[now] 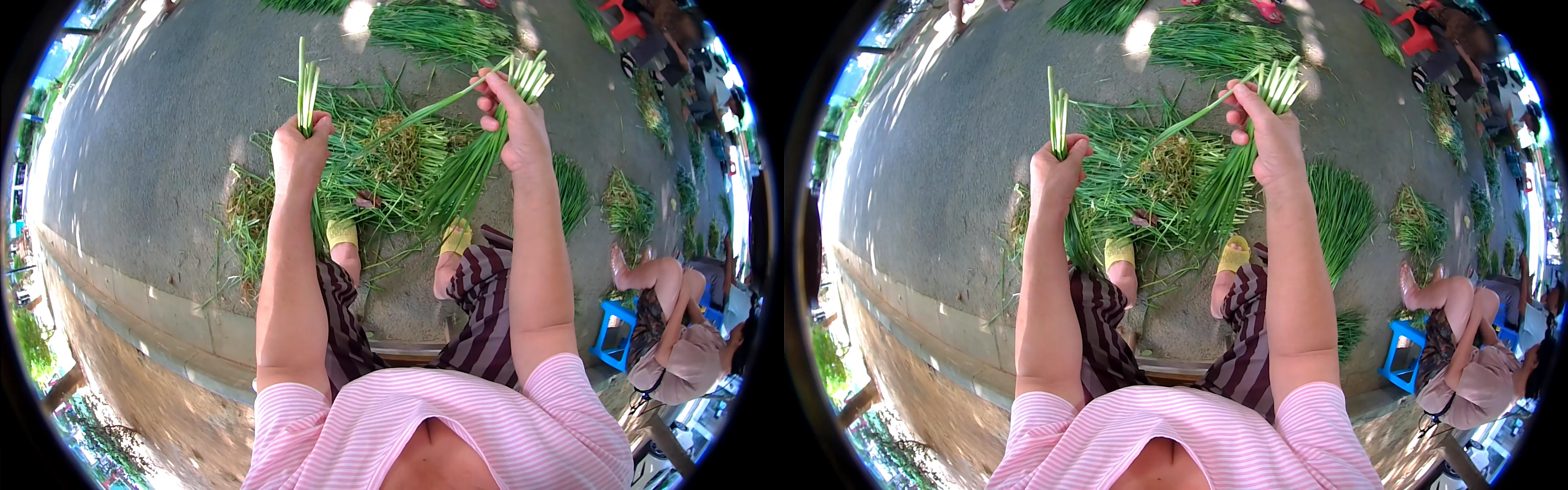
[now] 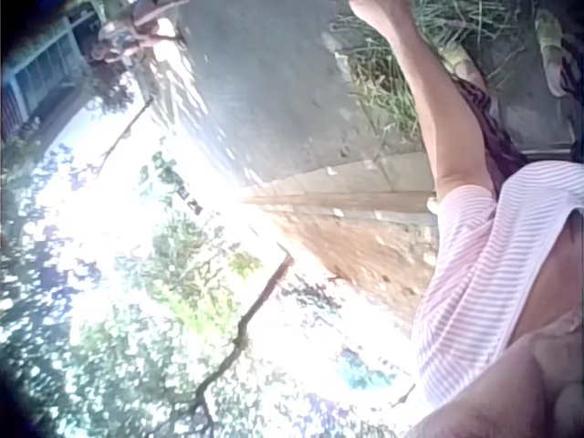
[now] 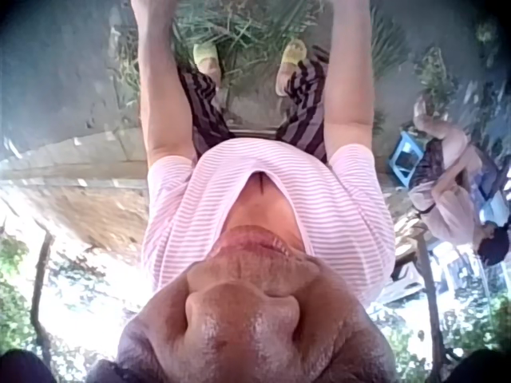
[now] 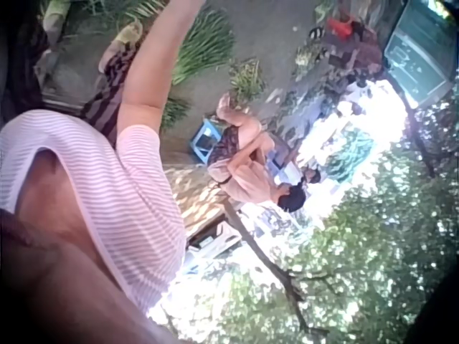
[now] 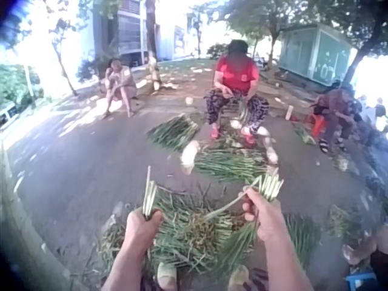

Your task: The person sorts green stalks by hand, stripping off outer layers and bundling them into small piles while sitting on the ground.

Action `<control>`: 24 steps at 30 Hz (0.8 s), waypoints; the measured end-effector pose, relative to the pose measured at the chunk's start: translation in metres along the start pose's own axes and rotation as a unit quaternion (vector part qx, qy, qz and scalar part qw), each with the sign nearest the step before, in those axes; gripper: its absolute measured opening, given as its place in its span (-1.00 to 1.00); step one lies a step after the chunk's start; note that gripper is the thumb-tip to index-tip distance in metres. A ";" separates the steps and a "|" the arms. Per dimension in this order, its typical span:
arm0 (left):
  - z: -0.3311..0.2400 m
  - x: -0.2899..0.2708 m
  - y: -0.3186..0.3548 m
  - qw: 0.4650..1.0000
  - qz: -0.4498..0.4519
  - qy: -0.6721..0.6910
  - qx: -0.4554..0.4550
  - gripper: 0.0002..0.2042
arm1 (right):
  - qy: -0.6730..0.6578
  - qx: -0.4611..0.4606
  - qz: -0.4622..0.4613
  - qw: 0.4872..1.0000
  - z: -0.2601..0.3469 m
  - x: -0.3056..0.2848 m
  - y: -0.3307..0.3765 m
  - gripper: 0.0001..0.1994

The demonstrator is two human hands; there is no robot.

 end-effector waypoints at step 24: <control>-0.006 0.012 0.009 0.977 0.143 0.160 -0.007 -0.82 | 0.013 0.016 0.082 0.996 0.005 0.002 0.004 -0.76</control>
Point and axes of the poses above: each hand's wrist, its own y-axis away from the middle knuckle, its own x-axis out of the palm, z = x × y, the point moved 1 cm from there along -y, towards the middle knuckle, and after that the axes turned 10 degrees about -x, right-handed, at the moved point
